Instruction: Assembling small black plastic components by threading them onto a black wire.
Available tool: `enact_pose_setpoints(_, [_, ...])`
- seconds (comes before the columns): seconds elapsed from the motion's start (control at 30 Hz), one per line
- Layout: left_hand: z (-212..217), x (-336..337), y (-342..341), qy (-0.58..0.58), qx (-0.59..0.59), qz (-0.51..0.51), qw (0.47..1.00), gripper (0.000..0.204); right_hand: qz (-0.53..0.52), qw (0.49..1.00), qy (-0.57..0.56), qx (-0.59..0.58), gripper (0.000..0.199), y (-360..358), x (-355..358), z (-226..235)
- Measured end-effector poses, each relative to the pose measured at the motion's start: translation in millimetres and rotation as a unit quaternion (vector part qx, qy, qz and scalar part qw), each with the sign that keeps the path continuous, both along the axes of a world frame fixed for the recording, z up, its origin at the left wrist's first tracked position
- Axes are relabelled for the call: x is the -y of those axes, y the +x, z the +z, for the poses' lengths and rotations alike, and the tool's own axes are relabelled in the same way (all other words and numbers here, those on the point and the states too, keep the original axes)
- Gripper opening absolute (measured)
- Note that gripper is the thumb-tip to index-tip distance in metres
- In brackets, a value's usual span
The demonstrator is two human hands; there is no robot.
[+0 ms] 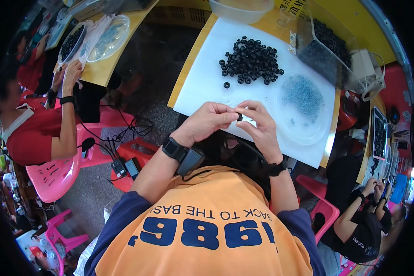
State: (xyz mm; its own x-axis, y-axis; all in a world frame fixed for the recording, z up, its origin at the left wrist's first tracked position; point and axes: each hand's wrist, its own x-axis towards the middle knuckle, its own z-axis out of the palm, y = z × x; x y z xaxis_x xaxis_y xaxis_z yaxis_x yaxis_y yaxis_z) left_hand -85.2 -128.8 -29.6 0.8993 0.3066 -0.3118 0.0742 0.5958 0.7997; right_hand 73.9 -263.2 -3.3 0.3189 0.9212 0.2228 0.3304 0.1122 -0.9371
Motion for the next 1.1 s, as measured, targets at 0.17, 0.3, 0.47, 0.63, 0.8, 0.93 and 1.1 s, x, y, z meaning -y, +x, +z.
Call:
enact_pose_setpoints(0.17, [2, -12, 16, 0.352, -0.064, 0.045, 0.933, 0.018, -0.009, 0.990, -0.001, 0.142, 0.032, 10, -20, -16])
enact_pose_setpoints(0.3, [-10, -4, 38, 0.550, -0.030, 0.073, 0.831, 0.016, -0.061, 0.973, -0.042, 0.220, 0.028, 22, -18, -29])
enact_pose_setpoints(0.47, [-27, 2, 47, 0.669, -0.010, 0.112, 0.735, 0.011, -0.070, 0.966, -0.108, 0.223, 0.026, 26, -11, -30])
enact_pose_setpoints(0.63, [-23, 4, 44, 0.675, -0.001, 0.116, 0.728, 0.011, -0.044, 0.946, -0.061, 0.316, 0.019, 36, -15, 5])
enact_pose_setpoints(0.8, [-23, 4, 46, 0.677, 0.001, 0.120, 0.726, 0.012, -0.066, 0.964, -0.123, 0.227, 0.009, 26, -19, 3])
enact_pose_setpoints(0.93, [-27, 3, 45, 0.678, 0.004, 0.122, 0.725, 0.012, -0.085, 0.970, -0.194, 0.121, 0.009, 27, -26, 2])
enact_pose_setpoints(1.1, [-24, 3, 43, 0.673, 0.015, 0.120, 0.730, 0.012, -0.078, 0.966, -0.234, 0.073, 0.013, 33, -23, 1])
